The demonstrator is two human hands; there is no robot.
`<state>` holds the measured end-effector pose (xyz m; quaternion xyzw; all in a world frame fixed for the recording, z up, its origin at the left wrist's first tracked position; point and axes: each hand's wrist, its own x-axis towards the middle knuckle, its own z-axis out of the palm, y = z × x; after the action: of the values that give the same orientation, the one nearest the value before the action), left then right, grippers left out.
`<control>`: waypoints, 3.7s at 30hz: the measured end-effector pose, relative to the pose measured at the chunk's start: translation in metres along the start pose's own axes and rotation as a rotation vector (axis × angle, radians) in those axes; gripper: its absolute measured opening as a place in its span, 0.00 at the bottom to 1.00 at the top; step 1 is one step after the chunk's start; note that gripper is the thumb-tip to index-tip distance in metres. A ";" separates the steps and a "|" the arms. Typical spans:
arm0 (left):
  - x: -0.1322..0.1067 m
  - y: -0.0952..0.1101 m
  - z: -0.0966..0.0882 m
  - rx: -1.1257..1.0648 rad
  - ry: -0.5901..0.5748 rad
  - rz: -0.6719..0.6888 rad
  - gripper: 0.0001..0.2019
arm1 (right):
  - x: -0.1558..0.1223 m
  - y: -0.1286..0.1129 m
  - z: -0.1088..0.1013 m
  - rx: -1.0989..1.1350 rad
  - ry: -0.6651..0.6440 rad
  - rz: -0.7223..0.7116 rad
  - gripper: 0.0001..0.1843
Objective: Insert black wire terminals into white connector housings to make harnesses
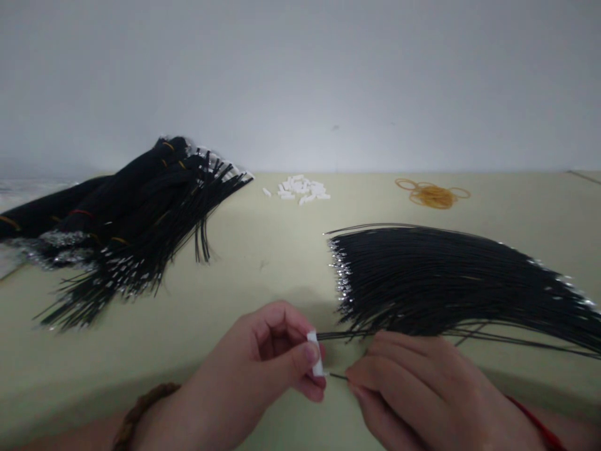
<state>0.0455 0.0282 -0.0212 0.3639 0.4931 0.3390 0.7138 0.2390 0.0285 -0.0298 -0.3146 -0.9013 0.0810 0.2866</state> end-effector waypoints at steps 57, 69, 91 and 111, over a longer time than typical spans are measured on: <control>-0.001 0.001 0.004 0.012 -0.018 -0.027 0.10 | 0.002 0.005 -0.003 -0.016 0.005 -0.042 0.24; -0.003 0.000 0.006 0.022 0.008 -0.028 0.10 | 0.015 0.015 -0.007 -0.013 0.022 -0.082 0.18; 0.002 0.003 0.005 0.010 0.045 -0.027 0.09 | 0.011 0.008 -0.009 -0.036 -0.064 -0.050 0.22; 0.000 0.000 0.004 0.005 0.021 -0.003 0.11 | 0.011 0.006 -0.001 -0.008 -0.080 -0.004 0.22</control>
<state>0.0490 0.0270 -0.0204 0.3612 0.5022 0.3404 0.7082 0.2357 0.0393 -0.0258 -0.3104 -0.9129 0.0895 0.2495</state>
